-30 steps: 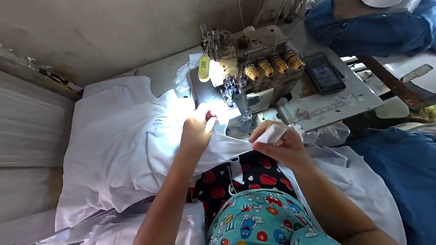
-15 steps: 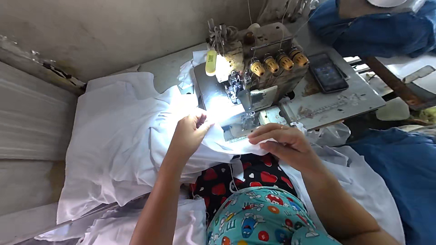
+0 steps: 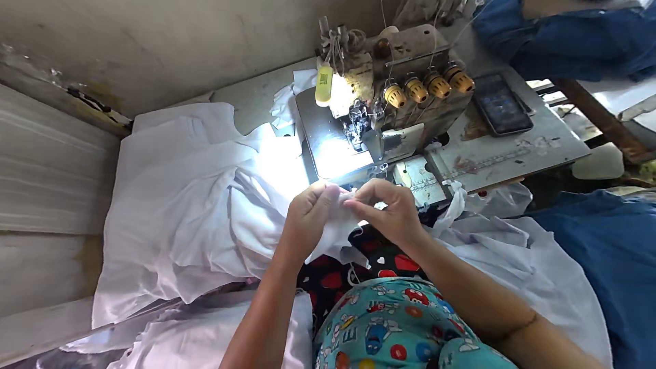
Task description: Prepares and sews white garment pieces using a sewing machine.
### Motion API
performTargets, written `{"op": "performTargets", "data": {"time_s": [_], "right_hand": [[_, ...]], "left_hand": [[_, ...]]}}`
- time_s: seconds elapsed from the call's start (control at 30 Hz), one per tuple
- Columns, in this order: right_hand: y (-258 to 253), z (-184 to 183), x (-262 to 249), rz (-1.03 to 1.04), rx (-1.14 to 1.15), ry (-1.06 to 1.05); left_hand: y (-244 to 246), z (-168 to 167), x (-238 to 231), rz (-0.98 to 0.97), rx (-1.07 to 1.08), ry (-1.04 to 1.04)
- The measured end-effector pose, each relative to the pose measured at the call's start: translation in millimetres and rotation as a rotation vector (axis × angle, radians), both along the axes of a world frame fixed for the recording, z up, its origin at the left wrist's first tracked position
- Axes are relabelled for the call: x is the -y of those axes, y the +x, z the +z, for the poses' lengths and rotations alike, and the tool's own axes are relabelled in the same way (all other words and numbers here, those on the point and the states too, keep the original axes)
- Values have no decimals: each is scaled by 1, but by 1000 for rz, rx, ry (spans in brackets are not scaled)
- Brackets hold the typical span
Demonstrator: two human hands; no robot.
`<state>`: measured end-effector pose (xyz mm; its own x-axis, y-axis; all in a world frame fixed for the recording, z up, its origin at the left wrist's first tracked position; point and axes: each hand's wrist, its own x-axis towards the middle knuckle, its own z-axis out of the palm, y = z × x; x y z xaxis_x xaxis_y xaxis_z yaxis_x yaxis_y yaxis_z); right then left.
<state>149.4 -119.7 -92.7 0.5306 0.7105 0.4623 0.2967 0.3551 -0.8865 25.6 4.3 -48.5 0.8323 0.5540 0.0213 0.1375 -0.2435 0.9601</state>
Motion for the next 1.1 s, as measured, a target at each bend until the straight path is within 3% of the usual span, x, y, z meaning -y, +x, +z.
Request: {"op": "performTargets", "data": {"time_s": [0.13, 0.33, 0.57, 1.1], "right_hand": [[9, -11, 1, 24, -240, -120], [13, -15, 3, 304, -401, -87], [5, -13, 0, 187, -475, 35], [4, -9, -5, 29, -324, -4]], "left_hand": [[-6, -8, 2, -141, 39, -120], [-6, -9, -1, -14, 96, -29], [-6, -9, -3, 32, 122, -130], [-5, -12, -7, 103, 108, -161]]}}
